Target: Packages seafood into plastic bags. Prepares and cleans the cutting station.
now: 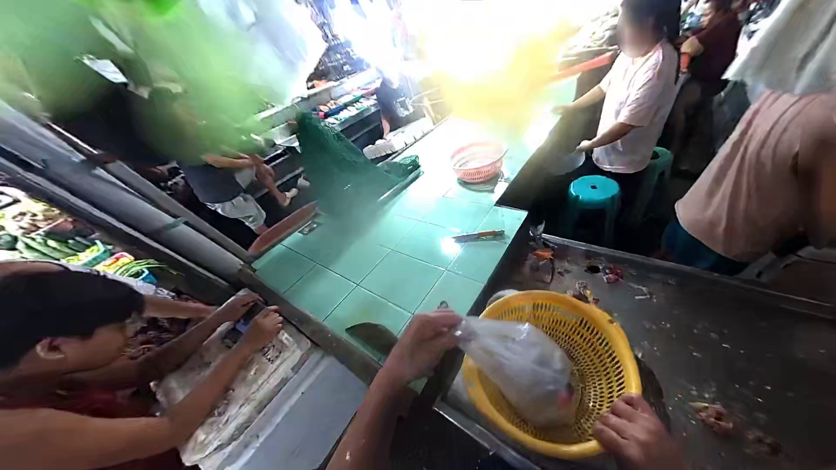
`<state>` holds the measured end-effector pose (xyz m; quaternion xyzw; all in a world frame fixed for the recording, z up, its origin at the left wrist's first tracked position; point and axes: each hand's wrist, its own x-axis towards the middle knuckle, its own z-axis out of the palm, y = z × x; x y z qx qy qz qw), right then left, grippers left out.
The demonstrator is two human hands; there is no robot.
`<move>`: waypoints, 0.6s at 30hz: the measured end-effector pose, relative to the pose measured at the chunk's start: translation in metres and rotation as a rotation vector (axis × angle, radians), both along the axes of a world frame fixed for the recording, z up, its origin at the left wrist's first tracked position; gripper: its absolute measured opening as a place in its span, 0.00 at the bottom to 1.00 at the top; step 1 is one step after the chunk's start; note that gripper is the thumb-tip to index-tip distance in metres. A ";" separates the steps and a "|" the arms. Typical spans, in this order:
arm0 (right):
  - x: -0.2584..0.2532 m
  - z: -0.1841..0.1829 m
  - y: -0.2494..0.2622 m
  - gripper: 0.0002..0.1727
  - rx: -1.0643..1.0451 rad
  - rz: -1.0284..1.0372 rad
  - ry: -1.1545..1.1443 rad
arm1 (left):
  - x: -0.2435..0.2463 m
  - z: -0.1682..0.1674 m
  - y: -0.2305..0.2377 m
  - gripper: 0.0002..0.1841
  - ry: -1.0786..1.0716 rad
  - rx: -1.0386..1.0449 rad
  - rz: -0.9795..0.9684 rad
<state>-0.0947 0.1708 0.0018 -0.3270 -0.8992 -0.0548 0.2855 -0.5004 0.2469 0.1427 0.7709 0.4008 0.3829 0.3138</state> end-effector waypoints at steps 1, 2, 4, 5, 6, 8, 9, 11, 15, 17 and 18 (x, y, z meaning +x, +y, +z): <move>-0.008 -0.002 0.009 0.12 -0.025 0.016 0.008 | -0.012 0.001 0.008 0.10 -0.006 -0.027 0.019; -0.014 -0.001 0.017 0.12 -0.057 0.025 0.017 | -0.026 0.002 0.017 0.10 -0.020 -0.052 0.034; -0.025 0.005 0.032 0.12 -0.117 0.034 0.033 | -0.058 0.006 0.039 0.13 -0.022 -0.110 0.055; -0.029 0.008 0.040 0.12 -0.133 0.031 0.034 | -0.076 0.007 0.054 0.18 -0.028 -0.169 0.058; -0.034 0.011 0.049 0.12 -0.144 0.029 0.031 | -0.094 0.006 0.073 0.24 -0.051 -0.248 0.068; -0.043 0.021 0.067 0.12 -0.163 0.021 0.009 | -0.125 -0.006 0.118 0.30 -0.174 -0.430 0.125; -0.047 0.026 0.080 0.12 -0.166 0.021 -0.003 | -0.133 -0.015 0.140 0.29 -0.227 -0.487 0.199; -0.056 0.035 0.109 0.12 -0.158 0.021 -0.019 | -0.143 -0.043 0.185 0.25 -0.258 -0.523 0.381; -0.076 0.048 0.174 0.12 -0.138 0.039 -0.049 | -0.176 -0.124 0.242 0.18 -0.079 -0.379 0.711; -0.088 0.054 0.208 0.13 -0.137 0.054 -0.031 | -0.199 -0.151 0.235 0.18 0.074 -0.277 0.885; -0.095 0.054 0.226 0.13 -0.127 0.066 -0.013 | -0.211 -0.159 0.225 0.18 0.132 -0.243 0.969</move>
